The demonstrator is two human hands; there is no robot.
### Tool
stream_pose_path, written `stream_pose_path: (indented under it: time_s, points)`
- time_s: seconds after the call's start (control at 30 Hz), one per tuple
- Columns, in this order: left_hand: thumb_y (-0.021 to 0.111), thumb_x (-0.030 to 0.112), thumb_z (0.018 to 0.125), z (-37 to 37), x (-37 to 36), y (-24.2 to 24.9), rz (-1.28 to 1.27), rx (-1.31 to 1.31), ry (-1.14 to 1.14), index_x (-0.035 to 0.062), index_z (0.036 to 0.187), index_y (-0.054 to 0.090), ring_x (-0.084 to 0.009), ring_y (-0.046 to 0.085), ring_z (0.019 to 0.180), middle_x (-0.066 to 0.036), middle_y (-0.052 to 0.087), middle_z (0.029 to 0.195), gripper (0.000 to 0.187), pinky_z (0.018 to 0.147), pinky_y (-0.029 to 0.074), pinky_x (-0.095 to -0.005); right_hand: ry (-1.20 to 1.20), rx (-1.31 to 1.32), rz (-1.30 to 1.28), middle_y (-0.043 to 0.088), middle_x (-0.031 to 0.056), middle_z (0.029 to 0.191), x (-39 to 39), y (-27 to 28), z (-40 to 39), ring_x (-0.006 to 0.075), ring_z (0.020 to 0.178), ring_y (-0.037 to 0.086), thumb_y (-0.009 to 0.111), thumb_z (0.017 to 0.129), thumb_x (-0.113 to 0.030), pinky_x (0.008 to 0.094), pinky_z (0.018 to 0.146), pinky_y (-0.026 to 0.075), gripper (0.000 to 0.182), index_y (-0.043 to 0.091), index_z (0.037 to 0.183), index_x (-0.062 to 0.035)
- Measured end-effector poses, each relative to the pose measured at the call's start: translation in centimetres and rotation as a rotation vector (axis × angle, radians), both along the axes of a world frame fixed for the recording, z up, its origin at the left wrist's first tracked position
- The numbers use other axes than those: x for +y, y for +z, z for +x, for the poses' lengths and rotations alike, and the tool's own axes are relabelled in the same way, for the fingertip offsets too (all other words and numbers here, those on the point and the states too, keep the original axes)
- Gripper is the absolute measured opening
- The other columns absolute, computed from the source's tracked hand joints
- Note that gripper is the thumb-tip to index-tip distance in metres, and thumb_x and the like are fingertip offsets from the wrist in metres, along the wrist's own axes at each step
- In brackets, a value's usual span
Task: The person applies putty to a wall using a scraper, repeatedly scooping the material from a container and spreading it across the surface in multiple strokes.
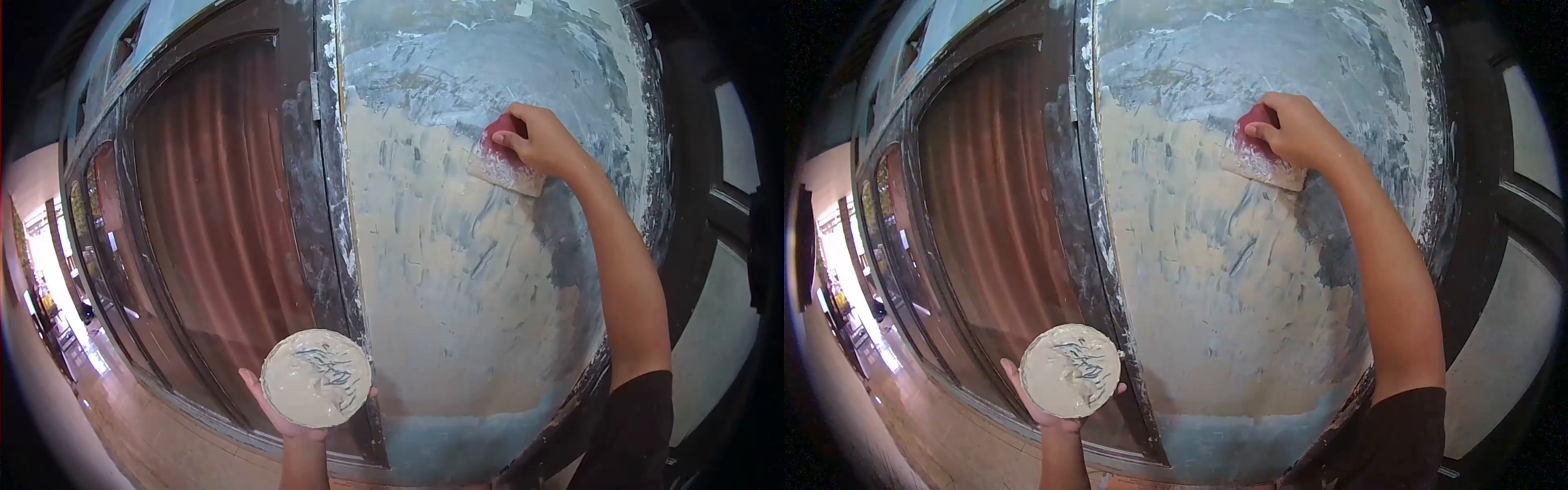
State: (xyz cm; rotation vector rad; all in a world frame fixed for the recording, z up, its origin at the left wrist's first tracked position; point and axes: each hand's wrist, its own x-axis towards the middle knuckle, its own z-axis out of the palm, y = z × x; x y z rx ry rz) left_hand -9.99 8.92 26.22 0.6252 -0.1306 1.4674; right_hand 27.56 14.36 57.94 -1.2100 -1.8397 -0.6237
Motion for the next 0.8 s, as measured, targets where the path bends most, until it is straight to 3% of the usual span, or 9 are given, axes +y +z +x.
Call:
stream_pose_path:
  time_s: [0.07,0.13,0.2,0.27,0.33,0.43,0.6,0.67,0.8]
  points:
    - [0.031,0.093,0.082,0.0,0.0,0.0,0.013,0.013,0.0,0.0136,0.15,0.046,-0.0542,0.05,0.127,-0.019,0.047,0.151,0.105,0.087,0.035,-0.0898,-0.066,0.0,0.041,0.071,0.0224,0.094,-0.1,0.9,0.5,0.0357,0.084,0.068,0.075,0.089,-0.027,0.0416,0.076,0.051,0.034,0.067,0.1,0.0037]
    - [0.032,0.093,0.082,-0.1,0.0,0.1,0.024,0.026,0.001,0.0138,0.15,0.046,-0.0546,0.05,0.128,-0.019,0.048,0.151,0.105,0.088,0.034,-0.0903,-0.076,0.135,0.122,0.067,0.0161,0.083,0.0,1.4,1.3,0.0231,0.077,0.063,0.075,0.091,-0.024,0.0368,0.072,0.049,0.03,0.063,0.097,0.0031]
    - [0.033,0.092,0.082,-0.1,0.1,0.1,0.039,0.034,0.005,0.014,0.15,0.046,-0.0551,0.049,0.128,-0.019,0.048,0.151,0.105,0.089,0.032,-0.0908,0.025,0.235,0.024,0.068,0.0156,0.084,0.1,1.1,1.5,0.0227,0.079,0.064,0.075,0.091,-0.025,0.0375,0.072,0.049,0.031,0.064,0.098,0.0028]
    - [0.033,0.092,0.082,0.0,0.0,0.2,0.049,0.034,0.005,0.0141,0.15,0.047,-0.0553,0.049,0.128,-0.019,0.048,0.151,0.104,0.089,0.032,-0.091,0.066,0.096,0.046,0.068,0.0147,0.083,0.2,-0.2,1.1,0.0218,0.078,0.063,0.075,0.091,-0.025,0.0381,0.073,0.049,0.03,0.065,0.099,0.0024]
    - [0.027,0.09,0.086,0.2,-0.2,0.6,-0.024,0.038,0.094,0.0136,0.148,0.046,-0.0533,0.053,0.121,-0.02,0.047,0.149,0.1,0.085,0.041,-0.0868,0.062,0.07,-0.019,0.067,0.0165,0.084,0.0,-0.9,0.1,0.0251,0.076,0.062,0.075,0.09,-0.024,0.0383,0.073,0.049,0.03,0.065,0.099,0.0025]
    - [0.027,0.09,0.086,0.6,-0.2,1.0,0.064,0.018,0.076,0.0141,0.147,0.048,-0.0525,0.054,0.121,-0.019,0.048,0.149,0.099,0.085,0.041,-0.0865,-0.005,-0.042,0.063,0.067,0.0211,0.086,0.8,-1.2,-0.5,0.0327,0.076,0.062,0.075,0.089,-0.024,0.0389,0.073,0.049,0.03,0.064,0.098,0.0024]
    - [0.027,0.09,0.086,0.5,-0.5,1.1,0.024,-0.002,0.087,0.0145,0.146,0.05,-0.052,0.053,0.122,-0.019,0.049,0.148,0.099,0.085,0.041,-0.0869,-0.002,0.104,0.254,0.069,0.0193,0.087,1.2,0.7,1.1,0.0312,0.076,0.064,0.073,0.091,-0.027,0.0386,0.071,0.05,0.031,0.065,0.097,0.0019]
    - [0.027,0.09,0.085,0.2,-0.8,0.9,0.038,0.004,0.087,0.0146,0.146,0.05,-0.0521,0.053,0.123,-0.019,0.05,0.148,0.1,0.084,0.04,-0.0873,0.007,0.233,0.062,0.069,0.0176,0.086,0.1,0.8,1.0,0.0303,0.076,0.064,0.073,0.092,-0.028,0.0382,0.071,0.05,0.031,0.065,0.098,0.0017]
    - [0.028,0.091,0.085,0.0,-1.6,0.9,0.004,-0.038,0.081,0.0145,0.147,0.048,-0.0533,0.052,0.123,-0.019,0.049,0.148,0.101,0.084,0.04,-0.0881,0.041,0.034,0.014,0.069,0.022,0.092,0.3,-1.7,-0.2,0.0348,0.081,0.066,0.076,0.089,-0.03,0.0426,0.073,0.051,0.036,0.066,0.099,0.0028]
